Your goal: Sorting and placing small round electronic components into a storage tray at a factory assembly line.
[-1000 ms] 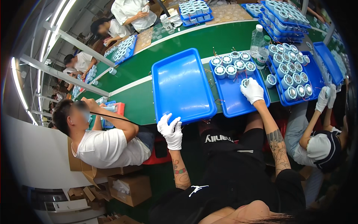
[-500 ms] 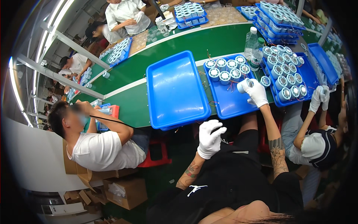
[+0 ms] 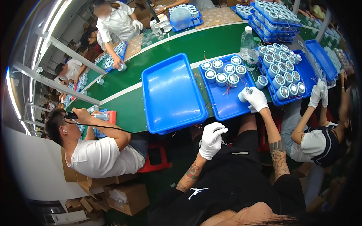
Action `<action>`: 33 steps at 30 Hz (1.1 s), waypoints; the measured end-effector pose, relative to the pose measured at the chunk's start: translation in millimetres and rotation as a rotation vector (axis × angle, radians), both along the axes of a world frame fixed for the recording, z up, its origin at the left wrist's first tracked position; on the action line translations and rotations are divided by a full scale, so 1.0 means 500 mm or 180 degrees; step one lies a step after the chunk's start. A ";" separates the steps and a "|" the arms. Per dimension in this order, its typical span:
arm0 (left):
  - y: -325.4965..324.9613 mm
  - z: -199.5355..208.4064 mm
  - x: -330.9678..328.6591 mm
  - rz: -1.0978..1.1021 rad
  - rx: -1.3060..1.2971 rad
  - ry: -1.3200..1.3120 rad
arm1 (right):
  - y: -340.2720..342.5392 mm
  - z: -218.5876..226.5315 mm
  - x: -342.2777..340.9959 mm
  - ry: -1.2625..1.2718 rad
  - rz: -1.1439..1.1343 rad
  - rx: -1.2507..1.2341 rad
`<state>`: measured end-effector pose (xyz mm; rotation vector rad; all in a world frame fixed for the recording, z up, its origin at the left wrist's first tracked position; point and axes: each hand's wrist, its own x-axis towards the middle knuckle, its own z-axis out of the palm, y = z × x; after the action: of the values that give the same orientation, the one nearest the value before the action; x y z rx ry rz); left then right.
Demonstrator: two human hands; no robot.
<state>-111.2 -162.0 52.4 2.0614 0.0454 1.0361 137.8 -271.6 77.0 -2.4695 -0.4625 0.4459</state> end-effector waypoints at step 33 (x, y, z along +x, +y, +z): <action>0.009 -0.003 0.032 -0.0319 -0.0317 -0.0050 | -0.002 0.035 0.007 0.0039 -0.0216 0.0483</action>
<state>-95.3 -157.5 50.8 1.9453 -0.0140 0.9693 141.1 -272.4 94.2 -2.3271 -0.3916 0.3837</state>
